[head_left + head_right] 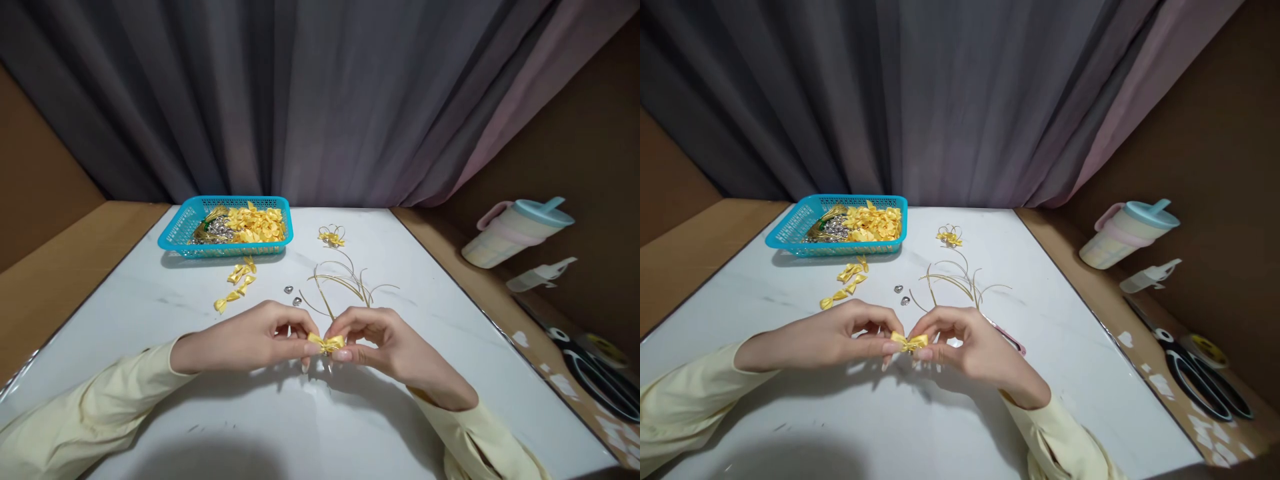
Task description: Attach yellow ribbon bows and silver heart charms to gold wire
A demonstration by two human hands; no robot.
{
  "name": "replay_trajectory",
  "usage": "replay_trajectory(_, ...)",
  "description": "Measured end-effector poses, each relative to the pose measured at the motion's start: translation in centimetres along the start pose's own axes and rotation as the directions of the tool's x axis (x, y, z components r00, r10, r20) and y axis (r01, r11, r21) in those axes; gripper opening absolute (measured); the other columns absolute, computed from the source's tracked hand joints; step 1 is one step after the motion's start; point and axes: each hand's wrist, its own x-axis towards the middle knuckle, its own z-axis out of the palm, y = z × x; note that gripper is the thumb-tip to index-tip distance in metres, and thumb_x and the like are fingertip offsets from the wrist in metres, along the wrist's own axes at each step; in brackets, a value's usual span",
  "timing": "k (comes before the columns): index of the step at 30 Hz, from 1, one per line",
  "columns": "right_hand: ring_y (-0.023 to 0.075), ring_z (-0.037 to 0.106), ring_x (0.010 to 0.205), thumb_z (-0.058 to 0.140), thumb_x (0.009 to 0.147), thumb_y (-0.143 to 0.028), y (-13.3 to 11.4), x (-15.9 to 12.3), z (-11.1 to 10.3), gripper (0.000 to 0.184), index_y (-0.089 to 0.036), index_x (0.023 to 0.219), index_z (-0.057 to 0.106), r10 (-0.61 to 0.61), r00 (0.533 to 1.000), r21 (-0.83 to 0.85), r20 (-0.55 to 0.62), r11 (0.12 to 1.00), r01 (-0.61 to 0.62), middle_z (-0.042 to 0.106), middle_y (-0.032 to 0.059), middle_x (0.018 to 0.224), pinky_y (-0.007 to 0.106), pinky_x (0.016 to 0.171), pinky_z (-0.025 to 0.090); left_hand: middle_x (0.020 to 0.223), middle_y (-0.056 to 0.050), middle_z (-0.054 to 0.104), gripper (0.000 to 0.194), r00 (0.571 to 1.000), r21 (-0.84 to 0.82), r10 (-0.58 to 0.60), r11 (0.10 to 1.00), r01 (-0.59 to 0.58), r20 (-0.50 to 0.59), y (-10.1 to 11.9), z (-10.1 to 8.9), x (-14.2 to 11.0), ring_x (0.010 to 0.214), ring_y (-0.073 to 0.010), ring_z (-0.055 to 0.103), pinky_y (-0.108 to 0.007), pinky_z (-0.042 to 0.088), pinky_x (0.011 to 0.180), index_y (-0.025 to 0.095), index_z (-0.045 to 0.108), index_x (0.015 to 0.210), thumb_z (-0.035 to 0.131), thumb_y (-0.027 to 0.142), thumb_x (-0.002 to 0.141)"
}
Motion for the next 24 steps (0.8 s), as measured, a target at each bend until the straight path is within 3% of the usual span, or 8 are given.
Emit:
replay_trajectory(6, 0.0125, 0.058, 0.064, 0.061, 0.082, -0.029, -0.1, -0.07, -0.07, 0.015, -0.016, 0.087, 0.066, -0.021, 0.999, -0.008, 0.04, 1.0, 0.022, 0.066, 0.0037, 0.072, 0.026, 0.062, 0.047, 0.072, -0.001, 0.063, 0.028, 1.0, -0.029, -0.026, 0.999, 0.026, -0.001, -0.17, 0.17, -0.17, 0.063, -0.0114, 0.051, -0.02, 0.035, 0.054, 0.014, 0.063, 0.084, 0.053, 0.04, 0.084)
replay_trajectory(12, 0.0126, 0.059, 0.063, 0.061, 0.081, -0.028, -0.13, -0.04, 0.12, 0.016, -0.017, 0.089, 0.07, -0.074, 0.997, -0.089, 0.008, 0.993, 0.074, 0.068, 0.0033, 0.071, 0.027, 0.062, 0.048, 0.072, 0.0, 0.062, 0.031, 0.999, -0.04, -0.034, 0.999, 0.034, 0.013, -0.23, 0.09, -0.15, 0.062, -0.011, 0.049, -0.02, 0.034, 0.053, 0.014, 0.063, 0.082, 0.054, 0.043, 0.083)
replay_trajectory(24, 0.0133, 0.056, 0.057, 0.064, 0.077, -0.029, 0.43, 0.25, 0.18, 0.018, -0.014, 0.081, 0.072, 0.014, 0.999, -0.038, -0.033, 0.999, -0.015, 0.066, 0.0057, 0.064, 0.028, 0.059, 0.047, 0.078, 0.0, 0.069, 0.028, 1.0, 0.016, -0.028, 0.999, 0.028, -0.013, -0.08, 0.32, -0.05, 0.072, -0.013, 0.056, -0.022, 0.037, 0.062, 0.017, 0.067, 0.081, 0.046, 0.035, 0.088)
